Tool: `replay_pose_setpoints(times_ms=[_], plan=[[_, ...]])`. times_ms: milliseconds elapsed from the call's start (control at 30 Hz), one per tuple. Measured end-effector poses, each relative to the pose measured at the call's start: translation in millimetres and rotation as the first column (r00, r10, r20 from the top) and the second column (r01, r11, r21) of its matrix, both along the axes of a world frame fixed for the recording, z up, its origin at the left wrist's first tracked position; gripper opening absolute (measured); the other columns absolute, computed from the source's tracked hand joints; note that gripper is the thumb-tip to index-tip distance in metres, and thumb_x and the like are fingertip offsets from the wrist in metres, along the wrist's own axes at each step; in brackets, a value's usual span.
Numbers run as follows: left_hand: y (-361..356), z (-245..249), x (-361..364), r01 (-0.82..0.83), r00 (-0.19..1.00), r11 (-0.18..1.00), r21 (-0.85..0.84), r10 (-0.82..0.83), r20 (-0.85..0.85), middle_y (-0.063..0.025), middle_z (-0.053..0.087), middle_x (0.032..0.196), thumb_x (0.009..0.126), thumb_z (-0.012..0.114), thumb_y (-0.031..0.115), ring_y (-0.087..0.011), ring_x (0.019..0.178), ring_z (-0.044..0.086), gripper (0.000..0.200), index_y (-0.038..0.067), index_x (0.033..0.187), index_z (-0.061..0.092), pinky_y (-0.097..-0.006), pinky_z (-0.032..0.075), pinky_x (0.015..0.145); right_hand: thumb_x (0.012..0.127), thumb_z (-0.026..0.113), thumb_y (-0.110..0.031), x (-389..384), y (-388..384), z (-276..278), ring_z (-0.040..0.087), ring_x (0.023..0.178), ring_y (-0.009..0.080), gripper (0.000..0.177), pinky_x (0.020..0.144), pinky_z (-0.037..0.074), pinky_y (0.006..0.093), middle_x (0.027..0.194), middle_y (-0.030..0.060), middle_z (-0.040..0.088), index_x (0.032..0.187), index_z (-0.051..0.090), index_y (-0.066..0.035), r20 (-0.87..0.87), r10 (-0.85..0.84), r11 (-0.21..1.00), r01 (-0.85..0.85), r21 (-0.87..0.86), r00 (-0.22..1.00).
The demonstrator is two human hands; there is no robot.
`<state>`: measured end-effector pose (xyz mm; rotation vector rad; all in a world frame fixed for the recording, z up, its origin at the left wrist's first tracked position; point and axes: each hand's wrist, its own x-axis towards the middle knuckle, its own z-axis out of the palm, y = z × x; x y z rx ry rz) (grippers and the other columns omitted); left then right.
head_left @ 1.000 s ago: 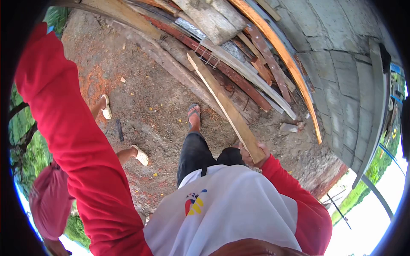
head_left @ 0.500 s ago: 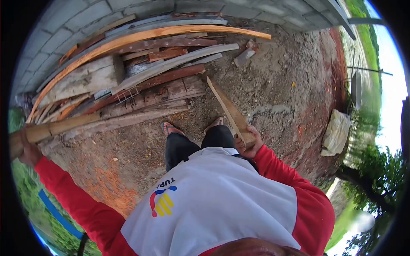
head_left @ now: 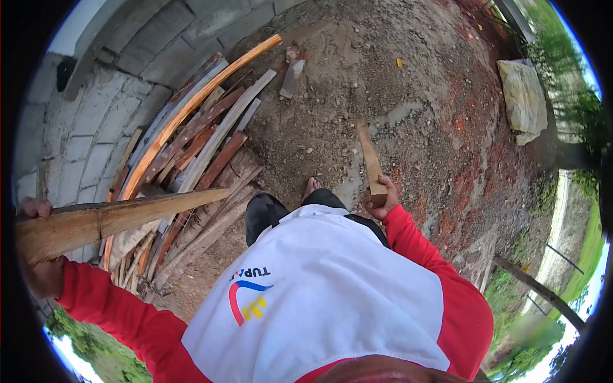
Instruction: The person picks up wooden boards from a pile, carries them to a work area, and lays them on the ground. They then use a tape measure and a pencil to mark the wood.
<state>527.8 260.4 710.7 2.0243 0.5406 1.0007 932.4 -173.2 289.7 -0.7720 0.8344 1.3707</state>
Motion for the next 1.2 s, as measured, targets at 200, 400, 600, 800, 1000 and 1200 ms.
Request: replay_pose_setpoints(times_ms=[200, 400, 600, 800, 1000, 1200], plan=[[14, 19, 171, 0.239, 0.962, 0.965, 0.110, -0.251, 0.110, -0.0150, 0.050, 0.083, 0.078, 0.056, 0.033, -0.0254, 0.076, 0.049, 0.041, 0.001, 0.101, 0.046, -0.0366, 0.041, 0.072, 0.072, 0.063, -0.041, 58, -31, -9, 0.050, 0.053, 0.0229, 0.041, 0.041, 0.039, 0.0292, 0.065, 0.0096, 0.049, 0.097, 0.045, -0.014, -0.023, -0.226, 0.973, 0.227, 0.046, 0.974], [51, 10, 383, 0.492, 0.828, 0.868, 0.063, -0.489, 0.273, -0.0206, 0.056, 0.080, 0.087, 0.047, 0.039, -0.0313, 0.069, 0.056, 0.044, -0.001, 0.107, 0.049, -0.0411, 0.047, 0.061, 0.073, 0.062, -0.041, 134, -26, 2, 0.049, 0.056, 0.0228, 0.043, 0.042, 0.039, 0.0285, 0.068, 0.0107, 0.048, 0.100, 0.045, -0.013, -0.011, -0.407, 0.914, 0.407, 0.000, 0.913], [122, 15, 583, 0.627, 0.729, 0.779, 0.025, -0.598, 0.334, -0.0214, 0.055, 0.077, 0.091, 0.042, 0.042, -0.0327, 0.063, 0.056, 0.046, -0.001, 0.106, 0.048, -0.0428, 0.048, 0.056, 0.074, 0.060, -0.046, 230, 9, 33, 0.047, 0.056, 0.0167, 0.048, 0.045, 0.040, 0.0270, 0.067, 0.0070, 0.047, 0.096, 0.045, -0.006, -0.213, -0.657, 0.702, 0.690, 0.180, 0.723], [164, 27, 777, 0.371, 0.848, 0.929, -0.014, -0.332, 0.413, -0.0204, 0.053, 0.077, 0.092, 0.043, 0.039, -0.0284, 0.062, 0.054, 0.040, 0.000, 0.102, 0.046, -0.0408, 0.050, 0.054, 0.075, 0.057, -0.049, 326, 44, 91, 0.047, 0.055, 0.0158, 0.054, 0.045, 0.039, 0.0273, 0.069, 0.0065, 0.046, 0.093, 0.048, 0.001, -0.202, -0.703, 0.639, 0.731, 0.239, 0.682], [253, -10, 910, 0.662, 0.746, 0.719, -0.212, -0.604, 0.281, -0.0221, 0.057, 0.097, 0.086, 0.046, 0.033, -0.0308, 0.093, 0.056, 0.041, -0.004, 0.102, 0.053, -0.0420, 0.044, 0.086, 0.076, 0.057, -0.046, 426, 65, 105, 0.048, 0.057, 0.0193, 0.050, 0.045, 0.038, 0.0301, 0.068, 0.0076, 0.047, 0.095, 0.051, 0.000, -0.060, -0.679, 0.692, 0.665, 0.280, 0.732], [225, -73, 1101, 0.641, 0.765, 0.671, -0.371, -0.525, 0.372, -0.0210, 0.057, 0.088, 0.089, 0.045, 0.027, -0.0302, 0.084, 0.057, 0.031, -0.001, 0.100, 0.048, -0.0423, 0.045, 0.081, 0.076, 0.058, -0.041, 597, 80, 88, 0.048, 0.055, 0.0214, 0.039, 0.045, 0.038, 0.0324, 0.066, 0.0081, 0.050, 0.089, 0.053, -0.005, 0.018, -0.591, 0.789, 0.574, 0.220, 0.806]])
